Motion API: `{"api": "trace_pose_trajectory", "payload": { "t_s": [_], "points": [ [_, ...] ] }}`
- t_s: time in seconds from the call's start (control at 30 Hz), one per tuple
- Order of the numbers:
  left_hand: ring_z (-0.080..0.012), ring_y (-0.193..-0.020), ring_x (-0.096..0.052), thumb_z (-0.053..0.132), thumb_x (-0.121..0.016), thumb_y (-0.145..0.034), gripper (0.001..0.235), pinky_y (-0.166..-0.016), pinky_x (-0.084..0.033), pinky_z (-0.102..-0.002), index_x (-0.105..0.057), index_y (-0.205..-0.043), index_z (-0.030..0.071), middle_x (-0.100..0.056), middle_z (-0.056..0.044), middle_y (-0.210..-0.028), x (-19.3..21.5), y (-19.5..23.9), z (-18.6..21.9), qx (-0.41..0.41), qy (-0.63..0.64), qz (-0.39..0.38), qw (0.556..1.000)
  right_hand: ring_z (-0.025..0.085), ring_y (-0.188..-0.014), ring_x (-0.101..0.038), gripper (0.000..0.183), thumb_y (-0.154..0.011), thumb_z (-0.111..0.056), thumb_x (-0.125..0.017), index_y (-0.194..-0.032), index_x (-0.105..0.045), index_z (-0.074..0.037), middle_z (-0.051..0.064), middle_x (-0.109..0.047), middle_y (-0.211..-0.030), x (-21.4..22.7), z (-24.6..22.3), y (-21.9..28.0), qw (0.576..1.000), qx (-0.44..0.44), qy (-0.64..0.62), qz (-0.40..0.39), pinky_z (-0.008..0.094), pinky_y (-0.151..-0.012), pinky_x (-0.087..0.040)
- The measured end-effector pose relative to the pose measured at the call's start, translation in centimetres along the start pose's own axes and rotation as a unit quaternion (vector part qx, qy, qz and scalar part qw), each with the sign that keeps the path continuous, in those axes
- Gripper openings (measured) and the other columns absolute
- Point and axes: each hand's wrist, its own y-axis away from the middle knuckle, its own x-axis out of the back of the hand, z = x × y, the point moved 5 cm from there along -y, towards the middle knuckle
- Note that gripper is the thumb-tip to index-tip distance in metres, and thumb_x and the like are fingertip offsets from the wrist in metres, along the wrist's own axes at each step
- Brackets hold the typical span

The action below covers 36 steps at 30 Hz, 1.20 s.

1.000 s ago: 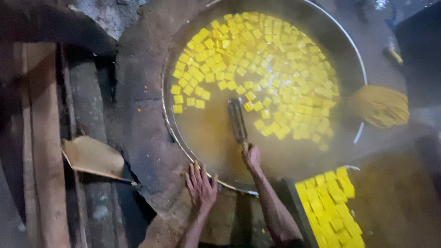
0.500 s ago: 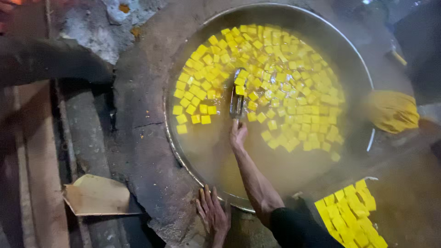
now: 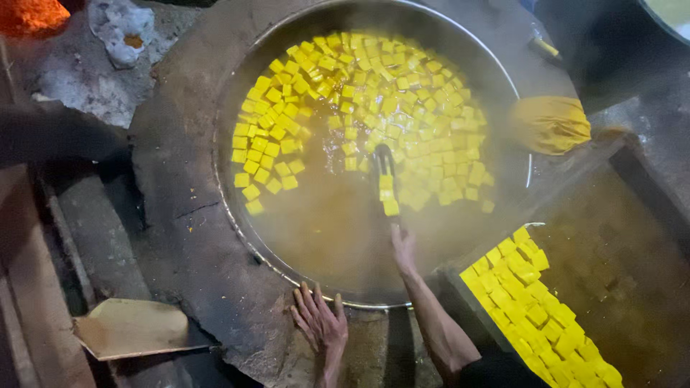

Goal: The person uses a slotted metal scoop to transfer yellow food cubes from a large steaming pot into a rectangular tray. The person repeatedly scoops the cubes and arranges them in rows within the tray.

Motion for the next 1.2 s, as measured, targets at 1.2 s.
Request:
{"api": "trace_pose_trajectory", "payload": {
  "t_s": [1.2],
  "points": [
    [-0.0398,-0.152,-0.022,0.052,-0.041,-0.105,0.068,-0.122,-0.013,-0.059,-0.044,-0.148,0.000,-0.032,-0.022,-0.162,-1.1,0.7,-0.2,-0.025,-0.060,0.001,0.998,0.037,-0.103,-0.067,0.056,-0.094,-0.050,-0.064,-0.121,-0.064,-0.001,0.023,-0.069,-0.112,3.8,-8.3,-3.3,0.985,0.071,0.076,0.135,0.048,-0.087,-0.051]
  ]
}}
